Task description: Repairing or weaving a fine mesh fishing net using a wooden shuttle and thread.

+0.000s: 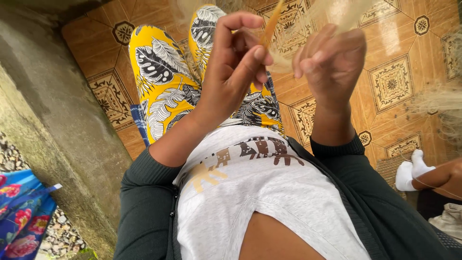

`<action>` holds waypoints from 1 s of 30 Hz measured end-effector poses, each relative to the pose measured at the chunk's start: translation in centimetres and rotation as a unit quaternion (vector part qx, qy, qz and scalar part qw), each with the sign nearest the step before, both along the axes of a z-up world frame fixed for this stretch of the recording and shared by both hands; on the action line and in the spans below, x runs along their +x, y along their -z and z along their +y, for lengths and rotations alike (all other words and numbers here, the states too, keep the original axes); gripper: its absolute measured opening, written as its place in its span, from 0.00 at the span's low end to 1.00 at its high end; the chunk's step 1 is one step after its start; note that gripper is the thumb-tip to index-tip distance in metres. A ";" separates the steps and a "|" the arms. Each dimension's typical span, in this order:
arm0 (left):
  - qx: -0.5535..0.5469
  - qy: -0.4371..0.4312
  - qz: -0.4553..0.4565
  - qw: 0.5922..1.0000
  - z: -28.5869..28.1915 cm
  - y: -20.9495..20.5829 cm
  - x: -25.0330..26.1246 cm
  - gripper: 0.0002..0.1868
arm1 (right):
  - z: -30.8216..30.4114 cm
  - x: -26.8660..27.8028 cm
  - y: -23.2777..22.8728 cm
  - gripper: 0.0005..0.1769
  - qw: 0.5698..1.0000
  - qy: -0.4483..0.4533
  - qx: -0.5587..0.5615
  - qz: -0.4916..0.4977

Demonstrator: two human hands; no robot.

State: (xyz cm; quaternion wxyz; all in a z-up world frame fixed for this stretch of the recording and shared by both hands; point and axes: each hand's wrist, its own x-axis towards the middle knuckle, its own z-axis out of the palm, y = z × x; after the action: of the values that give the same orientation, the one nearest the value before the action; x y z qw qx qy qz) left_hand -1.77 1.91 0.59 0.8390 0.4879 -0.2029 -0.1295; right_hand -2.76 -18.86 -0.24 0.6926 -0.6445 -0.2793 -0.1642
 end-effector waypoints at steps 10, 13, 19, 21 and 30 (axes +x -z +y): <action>0.024 -0.011 -0.065 0.998 0.5 -0.5 -0.8 0.29 | 0.6 -0.7 1.4 0.12 0.998 -0.060 0.007 0.017; 0.036 0.029 -0.039 0.998 1.1 -1.4 -0.6 0.33 | 0.4 -0.9 1.5 0.13 0.999 -0.034 -0.015 0.006; 0.055 -0.021 -0.074 0.995 0.5 -1.3 0.2 0.19 | 0.9 -1.0 1.0 0.12 0.999 -0.051 -0.007 0.009; 0.071 -0.054 -0.114 0.990 0.5 -1.2 0.4 0.16 | 0.9 -1.1 1.1 0.11 0.999 -0.053 -0.003 0.011; -0.103 -0.119 -0.121 0.980 2.3 -0.2 2.0 0.12 | 0.2 -1.2 1.0 0.11 0.999 -0.033 0.003 0.021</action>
State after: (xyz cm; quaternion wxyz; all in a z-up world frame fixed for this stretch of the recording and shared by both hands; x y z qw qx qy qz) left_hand 0.27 4.18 0.82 0.8636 0.4312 -0.2557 0.0529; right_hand -3.95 -18.64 -1.26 0.7050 -0.6365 -0.2851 -0.1287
